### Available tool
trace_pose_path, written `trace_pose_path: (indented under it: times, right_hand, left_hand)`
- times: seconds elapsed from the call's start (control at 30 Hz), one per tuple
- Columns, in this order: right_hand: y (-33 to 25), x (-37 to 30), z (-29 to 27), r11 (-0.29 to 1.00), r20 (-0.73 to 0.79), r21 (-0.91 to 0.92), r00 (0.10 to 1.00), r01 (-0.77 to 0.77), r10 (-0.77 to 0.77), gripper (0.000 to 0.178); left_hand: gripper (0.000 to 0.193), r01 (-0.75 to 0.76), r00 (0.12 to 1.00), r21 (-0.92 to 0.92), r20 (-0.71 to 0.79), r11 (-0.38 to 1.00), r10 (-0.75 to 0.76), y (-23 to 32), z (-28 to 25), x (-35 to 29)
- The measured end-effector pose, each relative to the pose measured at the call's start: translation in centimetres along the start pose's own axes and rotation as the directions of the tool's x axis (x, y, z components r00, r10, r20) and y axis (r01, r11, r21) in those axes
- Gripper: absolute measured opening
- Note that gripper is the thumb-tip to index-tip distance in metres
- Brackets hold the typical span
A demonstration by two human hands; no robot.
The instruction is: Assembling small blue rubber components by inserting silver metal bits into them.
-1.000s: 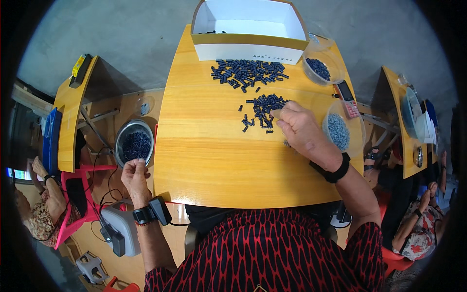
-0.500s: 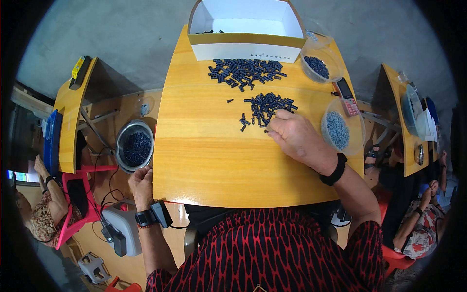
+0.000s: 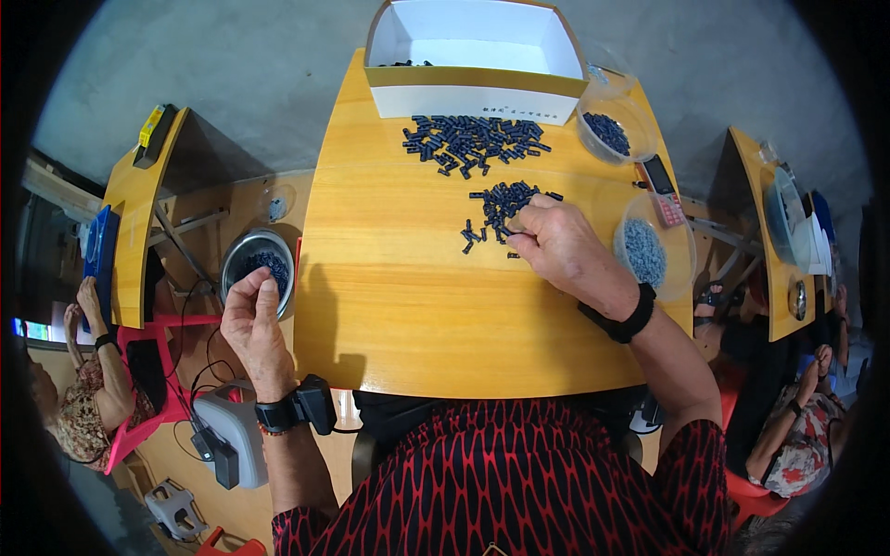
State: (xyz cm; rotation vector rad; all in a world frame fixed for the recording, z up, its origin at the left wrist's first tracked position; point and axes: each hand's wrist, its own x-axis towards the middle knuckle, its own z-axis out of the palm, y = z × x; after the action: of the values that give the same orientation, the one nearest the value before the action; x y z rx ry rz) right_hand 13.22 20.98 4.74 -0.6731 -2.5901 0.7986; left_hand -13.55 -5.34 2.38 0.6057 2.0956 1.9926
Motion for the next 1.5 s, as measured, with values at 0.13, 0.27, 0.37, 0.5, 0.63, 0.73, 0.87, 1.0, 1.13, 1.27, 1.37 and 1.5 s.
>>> trace_pose_path:
  times: [0.13,0.27,0.37,0.5,0.63,0.73,0.87,1.0,1.13,1.27,1.37,1.5]
  right_hand:
    - [0.3,0.0,0.3,1.000,-0.034,0.010,0.999,0.021,-0.021,0.007]
    - [-0.3,-0.3,-0.4,0.995,-0.063,0.074,0.996,0.062,-0.057,0.007]
    - [-1.5,-1.1,-1.1,0.995,-0.058,0.073,0.997,0.063,-0.059,0.007]
    - [-2.2,-3.7,-0.7,0.993,-0.001,0.110,0.999,0.050,-0.050,0.008]
    - [-2.8,-6.4,-0.9,0.979,0.014,0.205,1.000,0.016,-0.019,0.009]
    - [-2.5,-8.0,-1.3,0.972,0.074,0.235,0.997,-0.024,0.007,0.009]
    - [-2.1,-9.4,-0.7,0.954,0.038,0.289,0.997,-0.080,0.072,0.011]
    - [-2.2,-9.2,-2.0,0.978,-0.041,0.193,0.995,-0.079,0.089,0.011]
    - [-0.3,-9.0,-3.3,0.967,-0.150,0.151,0.963,-0.204,0.226,0.008]
    - [0.4,-9.3,-2.6,0.991,-0.149,-0.039,0.981,-0.128,0.121,0.009]
    - [0.0,-9.3,-2.6,0.990,-0.055,-0.012,0.989,-0.139,0.139,0.009]
    - [-0.2,-9.0,-2.7,0.993,-0.042,-0.029,0.992,-0.116,0.115,0.011]
  left_hand:
    - [0.012,-0.054,0.987,-0.117,0.144,0.992,0.071,2.0,3.8,-1.1]
    - [0.013,0.035,0.918,-0.066,0.396,0.997,-0.006,3.2,7.7,-3.2]
    - [0.014,0.157,0.840,-0.120,0.539,0.980,-0.068,3.8,10.9,-5.1]
    - [0.020,0.224,0.720,-0.148,0.692,0.963,-0.061,4.1,14.1,-7.6]
    - [0.014,0.269,0.556,-0.041,0.823,0.962,-0.120,3.1,15.1,-8.7]
    - [0.013,0.130,0.453,0.024,0.888,0.991,-0.080,2.9,15.6,-9.2]
    - [0.015,0.143,0.380,0.026,0.922,0.989,-0.079,2.6,15.8,-9.9]
    - [0.014,0.371,0.541,-0.121,0.834,0.921,-0.109,1.8,16.5,-10.7]
    - [0.011,0.441,0.624,-0.110,0.751,0.891,-0.216,2.0,16.5,-9.5]
    - [0.009,0.411,0.641,-0.145,0.748,0.900,-0.173,1.7,16.5,-9.6]
    - [0.009,0.428,0.649,-0.174,0.742,0.887,-0.168,1.5,16.5,-9.5]
    - [0.009,0.423,0.642,-0.176,0.751,0.889,-0.157,1.4,16.5,-9.4]
